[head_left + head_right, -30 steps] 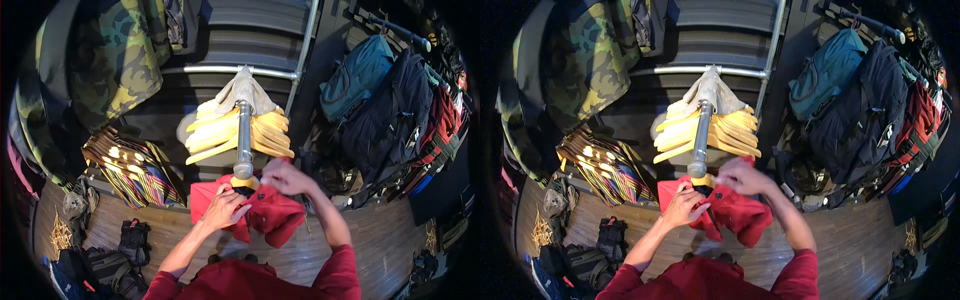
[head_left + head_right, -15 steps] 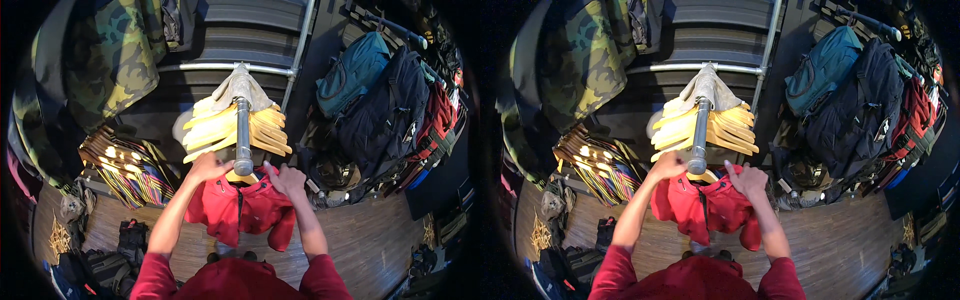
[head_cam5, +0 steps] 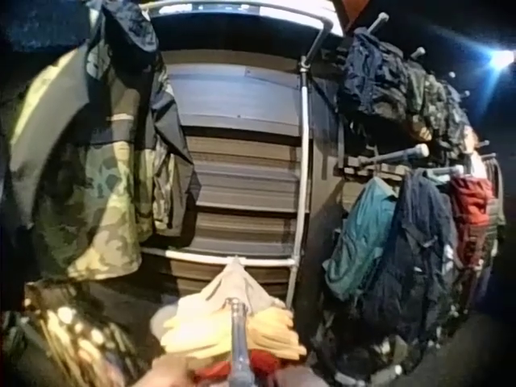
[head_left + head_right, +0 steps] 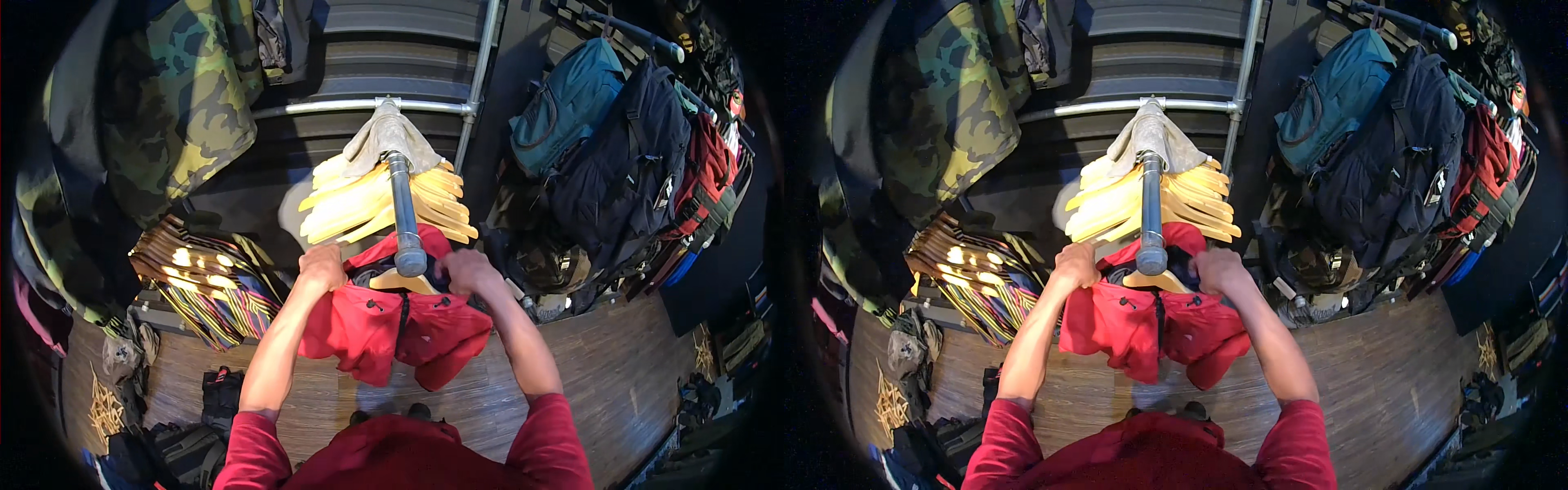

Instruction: Hanging various garments on hangers and dusting them on a clothing rack in a storage facility.

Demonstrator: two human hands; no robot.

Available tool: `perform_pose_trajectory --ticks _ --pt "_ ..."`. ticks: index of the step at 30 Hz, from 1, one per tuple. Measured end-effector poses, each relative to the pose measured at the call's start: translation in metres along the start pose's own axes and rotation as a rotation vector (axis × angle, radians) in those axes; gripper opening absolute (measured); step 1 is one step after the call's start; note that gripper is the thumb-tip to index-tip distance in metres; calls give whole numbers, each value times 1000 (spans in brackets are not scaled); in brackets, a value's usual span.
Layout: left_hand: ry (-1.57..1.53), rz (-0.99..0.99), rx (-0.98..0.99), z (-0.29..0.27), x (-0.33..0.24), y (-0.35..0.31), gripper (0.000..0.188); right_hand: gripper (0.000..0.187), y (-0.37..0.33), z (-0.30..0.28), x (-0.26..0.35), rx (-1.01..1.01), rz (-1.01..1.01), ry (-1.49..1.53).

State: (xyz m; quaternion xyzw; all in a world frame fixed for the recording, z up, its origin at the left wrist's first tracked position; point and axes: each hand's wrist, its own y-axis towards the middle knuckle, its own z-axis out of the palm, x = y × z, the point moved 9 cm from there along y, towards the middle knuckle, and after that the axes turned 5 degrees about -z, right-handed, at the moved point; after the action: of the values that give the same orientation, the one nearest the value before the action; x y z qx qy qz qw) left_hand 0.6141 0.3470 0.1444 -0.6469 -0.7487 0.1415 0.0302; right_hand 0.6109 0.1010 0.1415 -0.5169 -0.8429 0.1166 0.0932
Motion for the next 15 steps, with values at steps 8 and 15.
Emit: perform_pose_trajectory --ticks 8,15 --pt "-137 319 -577 -22 -11 -26 46 31 -31 -16 0 -768 65 311" --pt "-646 1058 -972 31 -92 -170 17 30 -140 68 -43 -1038 223 319"
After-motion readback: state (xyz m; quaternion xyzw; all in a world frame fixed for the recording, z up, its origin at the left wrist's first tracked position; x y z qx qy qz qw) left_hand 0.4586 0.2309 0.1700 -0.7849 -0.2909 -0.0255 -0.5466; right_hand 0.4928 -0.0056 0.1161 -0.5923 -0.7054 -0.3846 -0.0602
